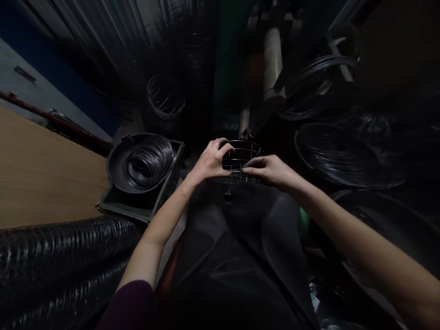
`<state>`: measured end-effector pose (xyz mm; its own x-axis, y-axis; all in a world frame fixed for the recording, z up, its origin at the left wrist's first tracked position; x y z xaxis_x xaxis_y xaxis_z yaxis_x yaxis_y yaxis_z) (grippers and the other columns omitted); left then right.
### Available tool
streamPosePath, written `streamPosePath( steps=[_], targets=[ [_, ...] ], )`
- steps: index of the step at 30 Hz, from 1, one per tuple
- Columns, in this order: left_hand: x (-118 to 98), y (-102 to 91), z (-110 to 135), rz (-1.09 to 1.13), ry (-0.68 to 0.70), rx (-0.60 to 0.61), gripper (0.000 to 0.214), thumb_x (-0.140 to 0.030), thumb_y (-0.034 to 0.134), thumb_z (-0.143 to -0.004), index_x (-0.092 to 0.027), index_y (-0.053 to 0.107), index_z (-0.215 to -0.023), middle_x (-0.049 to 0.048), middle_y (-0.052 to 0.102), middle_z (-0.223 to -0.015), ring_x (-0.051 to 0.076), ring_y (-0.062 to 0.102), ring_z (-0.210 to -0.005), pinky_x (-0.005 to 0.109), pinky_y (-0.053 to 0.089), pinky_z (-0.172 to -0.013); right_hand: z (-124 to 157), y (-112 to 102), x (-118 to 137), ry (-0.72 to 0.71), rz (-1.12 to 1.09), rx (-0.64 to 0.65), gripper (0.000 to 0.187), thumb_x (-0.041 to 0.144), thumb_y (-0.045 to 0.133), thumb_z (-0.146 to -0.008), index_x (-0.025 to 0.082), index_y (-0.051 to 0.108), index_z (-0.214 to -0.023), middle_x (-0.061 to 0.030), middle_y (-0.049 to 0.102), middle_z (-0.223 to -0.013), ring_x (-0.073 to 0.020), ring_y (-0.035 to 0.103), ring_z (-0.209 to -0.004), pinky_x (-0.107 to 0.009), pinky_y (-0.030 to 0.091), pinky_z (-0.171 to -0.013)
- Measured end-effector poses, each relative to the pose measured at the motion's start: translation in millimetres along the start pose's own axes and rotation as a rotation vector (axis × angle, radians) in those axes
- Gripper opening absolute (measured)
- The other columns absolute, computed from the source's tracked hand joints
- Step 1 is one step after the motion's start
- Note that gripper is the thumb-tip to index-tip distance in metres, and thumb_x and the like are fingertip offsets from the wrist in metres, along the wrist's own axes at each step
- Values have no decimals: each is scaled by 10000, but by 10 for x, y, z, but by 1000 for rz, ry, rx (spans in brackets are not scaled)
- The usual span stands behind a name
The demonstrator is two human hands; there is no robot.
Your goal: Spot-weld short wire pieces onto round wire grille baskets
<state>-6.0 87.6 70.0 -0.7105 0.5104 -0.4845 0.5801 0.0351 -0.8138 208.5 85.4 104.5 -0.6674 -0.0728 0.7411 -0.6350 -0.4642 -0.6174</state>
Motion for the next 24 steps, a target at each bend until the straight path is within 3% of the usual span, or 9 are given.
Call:
streamPosePath(
  steps=[3,6,9,18,24],
  targets=[
    [-37,51,-14,-17,6,12,544,-261,848,-617,-198,613,-1104,139,502,-1360,331,496,-1261,469,444,-1077,-50,63,-11,-136,397,-136,245,330,638,-890,181,776,-1027,-68,758,-920,-203,706,-833,-275,489,-723],
    [-42,78,-46,4,14,-1,538,-271,859,-612,-200,626,-1092,140,508,-1360,330,502,-1260,474,444,-1079,60,132,-50,-282,772,-143,373,299,571,-932,196,685,-1272,-83,722,-1150,-227,721,-867,-278,459,-620],
    [-50,106,-116,43,15,-6,537,-276,861,-613,-199,635,-1094,140,505,-1366,326,511,-1255,477,449,-1073,152,138,-93,-354,958,-126,439,230,472,-959,211,604,-1377,-71,665,-1278,-207,723,-824,-278,380,-514],
    [-65,182,-237,107,16,-12,577,-289,878,-599,-209,634,-1116,128,498,-1352,318,510,-1253,490,465,-1064,101,-32,-198,-449,1004,-176,392,257,401,-986,244,670,-1270,-53,711,-1194,-160,701,-753,-254,302,-495],
    [-55,231,-255,111,-21,-13,613,-298,886,-595,-199,628,-1142,132,504,-1347,321,513,-1250,480,474,-1057,77,-53,-272,-469,961,-196,391,234,417,-976,242,670,-1274,-63,716,-1179,-152,694,-742,-237,337,-517]
  ],
)
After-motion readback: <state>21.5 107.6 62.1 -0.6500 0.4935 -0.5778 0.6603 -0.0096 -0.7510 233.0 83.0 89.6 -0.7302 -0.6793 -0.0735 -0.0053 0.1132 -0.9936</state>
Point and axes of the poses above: each hand's wrist, its own z-axis away from the middle knuckle, its own y-axis out of the palm, x = y × z, the point moved 1 cm from there along -z, towards the middle knuckle
